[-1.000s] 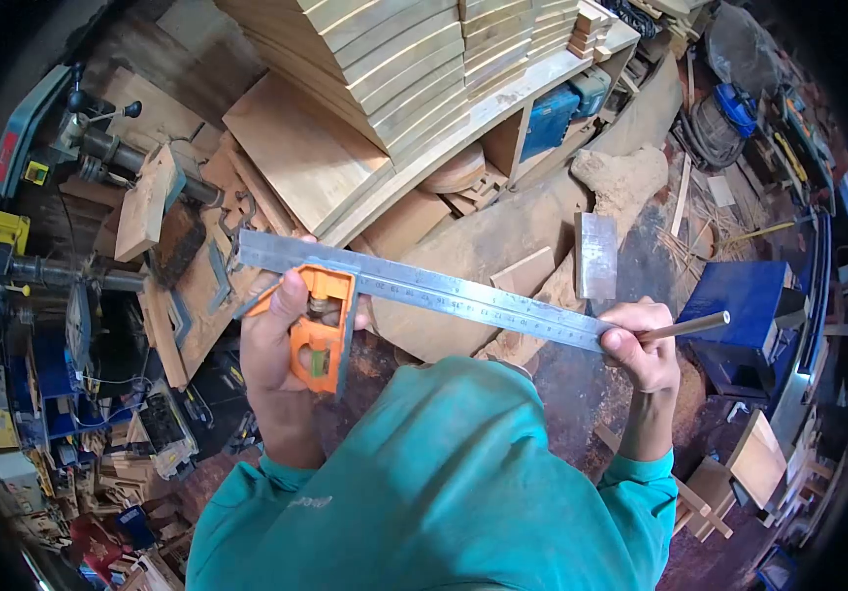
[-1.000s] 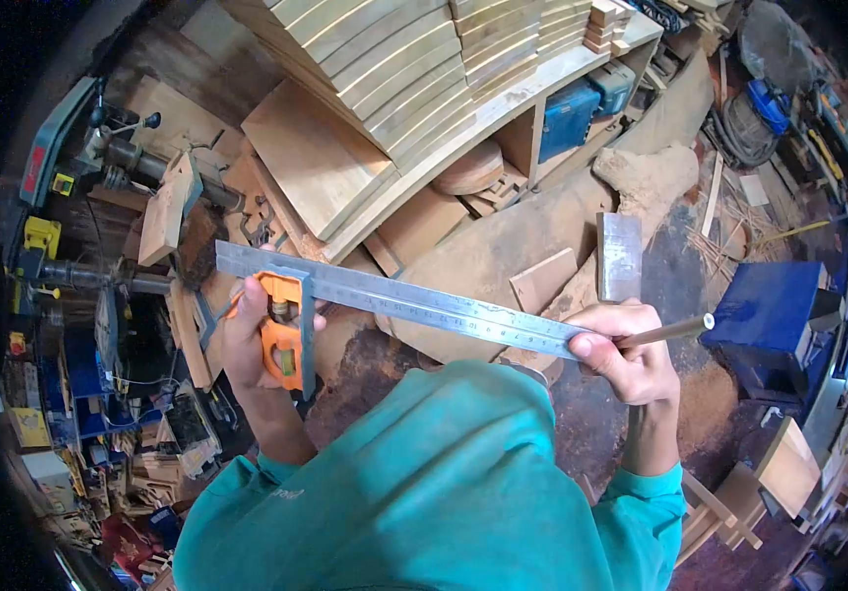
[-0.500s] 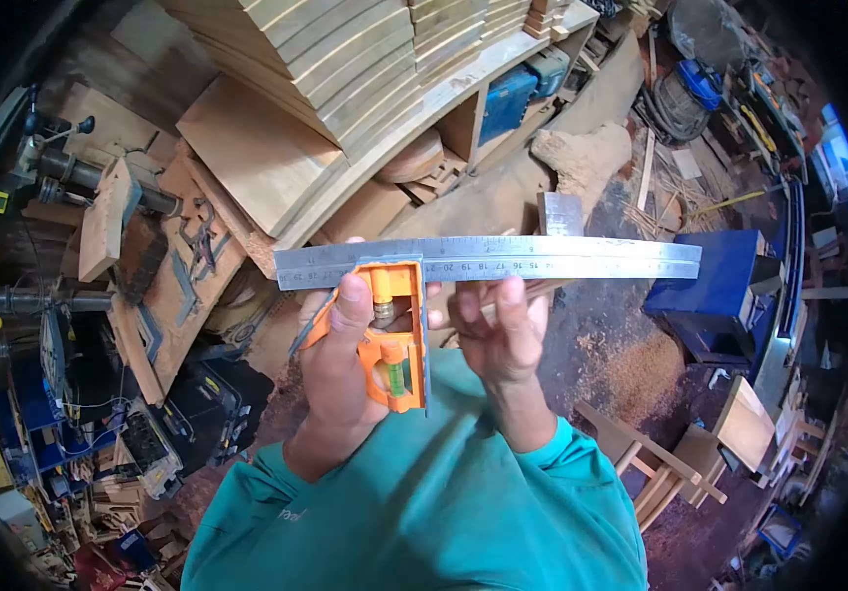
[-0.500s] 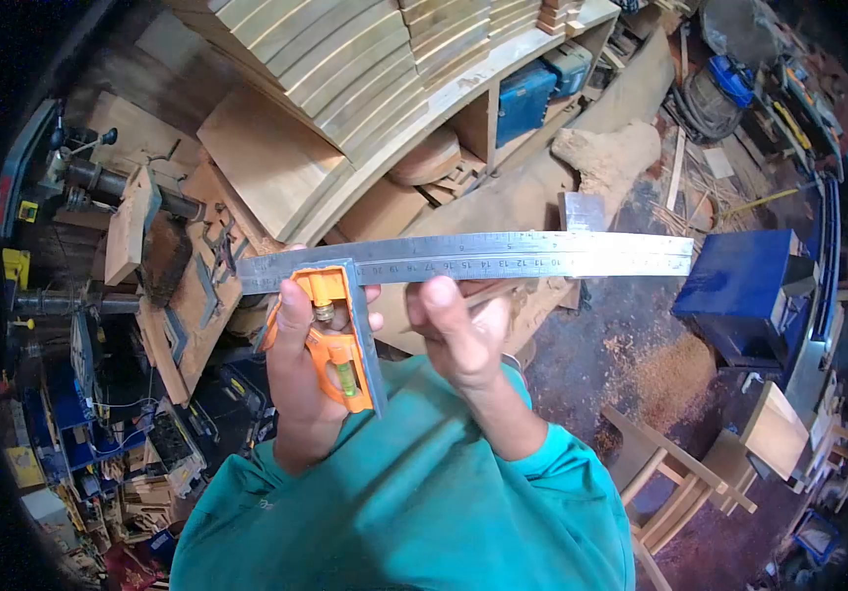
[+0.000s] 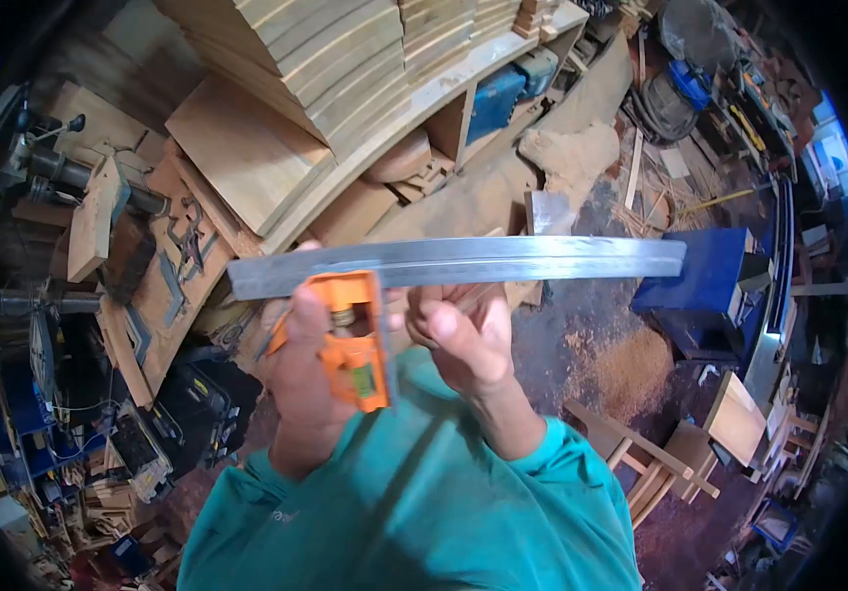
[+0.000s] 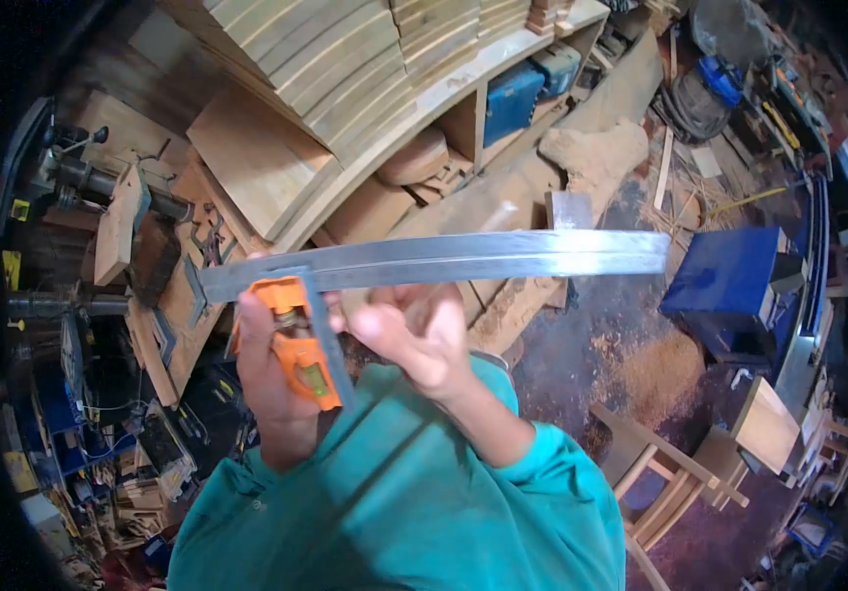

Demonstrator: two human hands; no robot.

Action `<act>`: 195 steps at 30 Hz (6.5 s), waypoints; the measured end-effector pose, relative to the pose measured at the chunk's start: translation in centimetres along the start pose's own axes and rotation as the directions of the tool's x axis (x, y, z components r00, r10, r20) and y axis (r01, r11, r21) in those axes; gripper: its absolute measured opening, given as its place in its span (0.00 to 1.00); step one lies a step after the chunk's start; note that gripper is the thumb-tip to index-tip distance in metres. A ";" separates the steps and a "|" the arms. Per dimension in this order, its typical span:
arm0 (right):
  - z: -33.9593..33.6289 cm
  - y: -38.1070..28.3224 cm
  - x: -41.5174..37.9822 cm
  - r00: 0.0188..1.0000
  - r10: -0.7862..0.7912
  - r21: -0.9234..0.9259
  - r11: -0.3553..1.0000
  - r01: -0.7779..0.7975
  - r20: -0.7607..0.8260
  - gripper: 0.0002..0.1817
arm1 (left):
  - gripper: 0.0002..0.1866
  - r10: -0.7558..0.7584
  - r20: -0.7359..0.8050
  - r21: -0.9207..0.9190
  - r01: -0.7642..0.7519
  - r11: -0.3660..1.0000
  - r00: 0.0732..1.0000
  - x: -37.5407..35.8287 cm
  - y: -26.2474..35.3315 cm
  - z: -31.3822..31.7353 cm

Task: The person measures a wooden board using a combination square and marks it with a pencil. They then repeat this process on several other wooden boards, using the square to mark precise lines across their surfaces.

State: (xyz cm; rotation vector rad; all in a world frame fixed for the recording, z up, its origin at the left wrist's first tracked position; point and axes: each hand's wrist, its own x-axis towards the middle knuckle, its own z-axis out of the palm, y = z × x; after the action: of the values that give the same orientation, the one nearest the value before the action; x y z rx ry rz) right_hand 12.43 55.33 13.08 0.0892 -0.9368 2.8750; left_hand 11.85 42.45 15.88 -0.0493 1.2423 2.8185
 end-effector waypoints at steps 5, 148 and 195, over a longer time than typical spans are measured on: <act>-8.2 1.4 -2.6 0.959 0.135 -0.211 0.959 -0.190 -0.249 0.14 | 0.23 0.106 0.010 -0.019 -0.106 0.994 0.994 1.8 3.5 -6.5; 11.9 -13.7 -1.1 0.071 -0.673 0.039 0.147 0.988 0.736 0.07 | 0.20 0.147 -0.387 0.089 -0.122 0.989 0.910 -0.5 0.3 -14.6; 7.7 -7.9 7.4 0.562 0.785 -0.943 0.084 0.322 0.262 0.14 | 0.25 0.081 0.079 0.042 -0.084 0.996 0.994 -1.3 3.5 -3.1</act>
State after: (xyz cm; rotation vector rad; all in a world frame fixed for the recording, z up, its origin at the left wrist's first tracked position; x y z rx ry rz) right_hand 6.26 57.79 24.63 1.2355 -3.1601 1.3971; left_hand 12.97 37.76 16.44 0.1148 1.3196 2.8297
